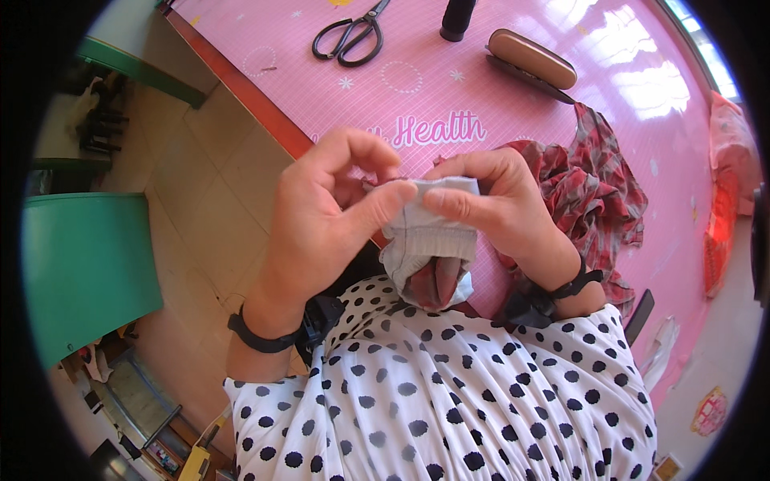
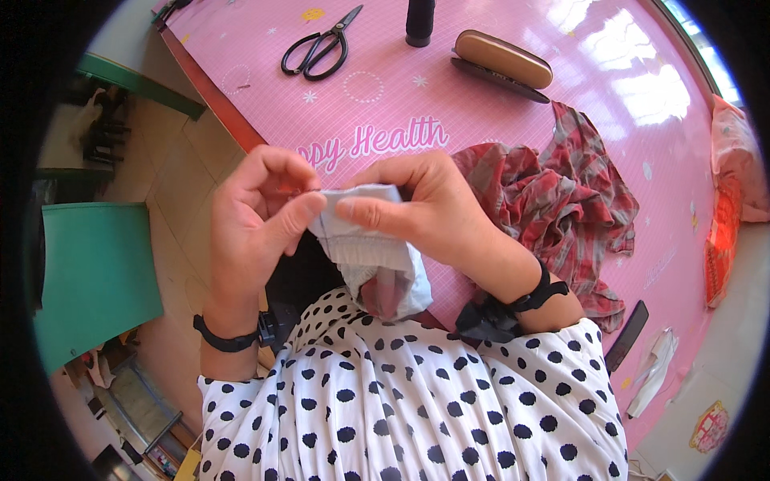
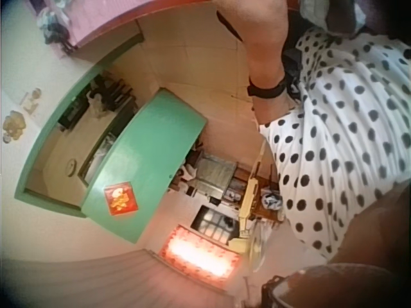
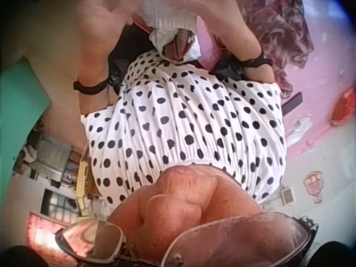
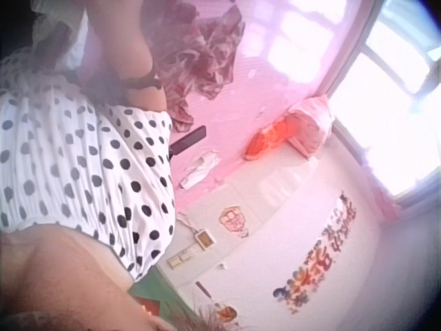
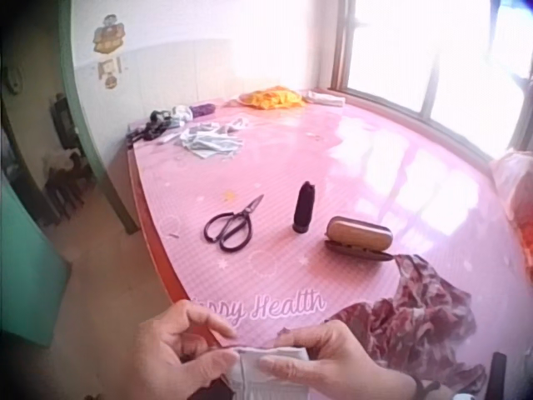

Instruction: The person hand-sews a light blue fabric piece using a needle and thread.

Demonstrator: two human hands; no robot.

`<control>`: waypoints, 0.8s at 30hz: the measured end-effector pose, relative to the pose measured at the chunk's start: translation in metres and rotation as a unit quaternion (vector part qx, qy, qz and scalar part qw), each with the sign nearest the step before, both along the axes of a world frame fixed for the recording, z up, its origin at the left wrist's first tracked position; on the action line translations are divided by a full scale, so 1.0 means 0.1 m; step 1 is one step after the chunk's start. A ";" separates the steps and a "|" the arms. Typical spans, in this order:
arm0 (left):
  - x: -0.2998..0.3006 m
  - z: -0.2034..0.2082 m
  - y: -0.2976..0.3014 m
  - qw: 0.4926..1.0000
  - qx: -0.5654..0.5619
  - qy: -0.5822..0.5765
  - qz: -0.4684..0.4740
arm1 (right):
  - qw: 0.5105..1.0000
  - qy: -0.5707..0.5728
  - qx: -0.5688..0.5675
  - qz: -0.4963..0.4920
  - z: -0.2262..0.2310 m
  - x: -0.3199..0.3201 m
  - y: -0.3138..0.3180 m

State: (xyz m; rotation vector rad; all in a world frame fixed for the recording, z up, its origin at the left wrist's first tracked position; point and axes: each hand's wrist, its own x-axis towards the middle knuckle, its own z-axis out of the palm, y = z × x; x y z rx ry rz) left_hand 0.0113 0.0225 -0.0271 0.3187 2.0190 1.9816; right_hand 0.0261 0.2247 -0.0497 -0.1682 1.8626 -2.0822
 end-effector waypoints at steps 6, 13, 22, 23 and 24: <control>0.02 -0.09 -0.27 0.994 -0.056 0.070 0.060 | 0.989 -0.048 -0.092 -0.109 -0.12 -0.13 0.08; 0.24 -0.38 -0.28 0.903 -0.225 0.341 -0.134 | 0.971 -0.058 -0.193 -0.132 -0.21 -0.27 0.17; 0.17 -0.53 -0.12 0.808 -0.297 0.464 -0.207 | 0.965 -0.054 -0.219 -0.137 -0.21 -0.30 0.18; 0.15 -0.52 -0.15 0.819 -0.276 0.463 -0.197 | 0.966 -0.060 -0.213 -0.135 -0.20 -0.29 0.19; 0.16 -0.46 -0.18 0.890 -0.186 0.389 -0.149 | 0.967 -0.063 -0.207 -0.132 -0.18 -0.30 0.18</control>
